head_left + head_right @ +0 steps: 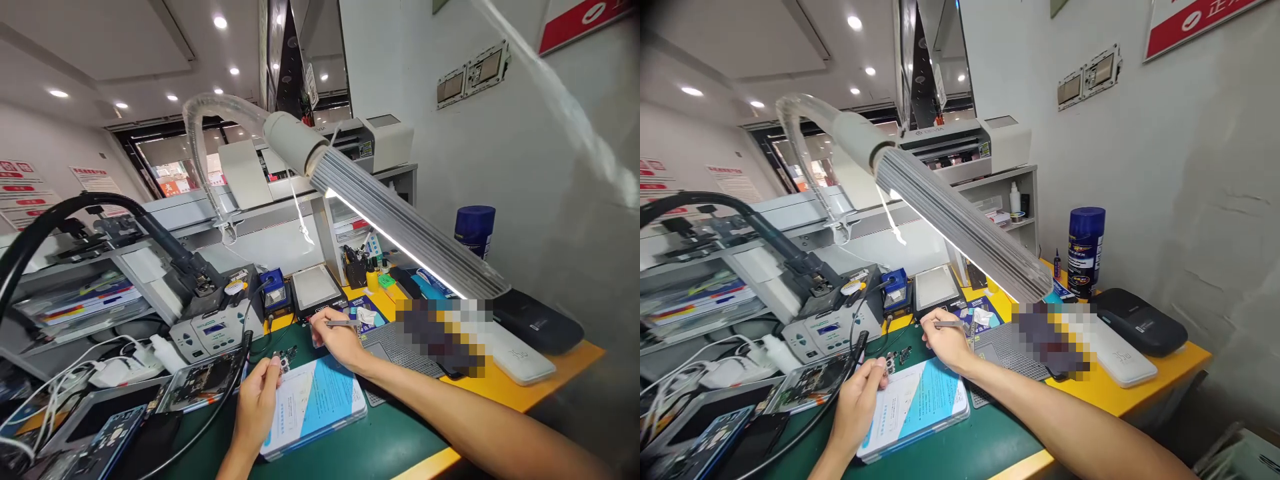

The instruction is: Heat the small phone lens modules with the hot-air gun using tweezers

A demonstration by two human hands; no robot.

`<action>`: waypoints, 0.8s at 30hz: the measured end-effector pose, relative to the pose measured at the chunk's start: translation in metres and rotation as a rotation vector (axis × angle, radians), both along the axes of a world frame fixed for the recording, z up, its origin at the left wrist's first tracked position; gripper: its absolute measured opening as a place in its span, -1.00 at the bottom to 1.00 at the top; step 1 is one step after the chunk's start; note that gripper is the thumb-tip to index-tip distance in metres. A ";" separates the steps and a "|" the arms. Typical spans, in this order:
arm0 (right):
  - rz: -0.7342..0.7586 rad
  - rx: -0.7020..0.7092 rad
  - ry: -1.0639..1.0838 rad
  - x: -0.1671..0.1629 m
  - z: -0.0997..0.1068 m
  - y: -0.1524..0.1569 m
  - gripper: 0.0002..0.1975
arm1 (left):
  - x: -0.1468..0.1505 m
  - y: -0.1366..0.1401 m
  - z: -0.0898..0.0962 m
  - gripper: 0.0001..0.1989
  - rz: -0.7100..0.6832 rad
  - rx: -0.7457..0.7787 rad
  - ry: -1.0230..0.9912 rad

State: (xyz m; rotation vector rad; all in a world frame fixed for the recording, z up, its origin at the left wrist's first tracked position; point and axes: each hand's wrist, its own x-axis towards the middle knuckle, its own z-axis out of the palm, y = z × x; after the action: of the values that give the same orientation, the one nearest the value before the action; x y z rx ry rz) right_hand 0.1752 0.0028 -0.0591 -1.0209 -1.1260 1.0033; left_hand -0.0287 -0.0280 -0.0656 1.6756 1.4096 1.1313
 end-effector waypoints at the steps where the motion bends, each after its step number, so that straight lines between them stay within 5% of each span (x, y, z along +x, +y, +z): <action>1: 0.014 0.014 -0.005 0.000 0.001 -0.002 -0.80 | 0.000 -0.001 0.000 -0.34 -0.006 0.010 0.006; 8: 0.130 0.059 -0.009 -0.001 0.013 -0.020 -0.66 | 0.006 -0.003 0.006 -0.65 -0.014 -0.019 0.073; 24: -0.149 0.097 -0.101 -0.008 0.009 -0.016 -0.44 | 0.019 0.032 0.022 -0.56 -0.158 -0.033 0.019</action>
State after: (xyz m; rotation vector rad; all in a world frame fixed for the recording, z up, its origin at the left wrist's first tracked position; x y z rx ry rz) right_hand 0.1671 -0.0132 -0.0498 -1.0703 -1.1514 0.7786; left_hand -0.0098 0.0042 -0.0440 1.7450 1.2760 1.0016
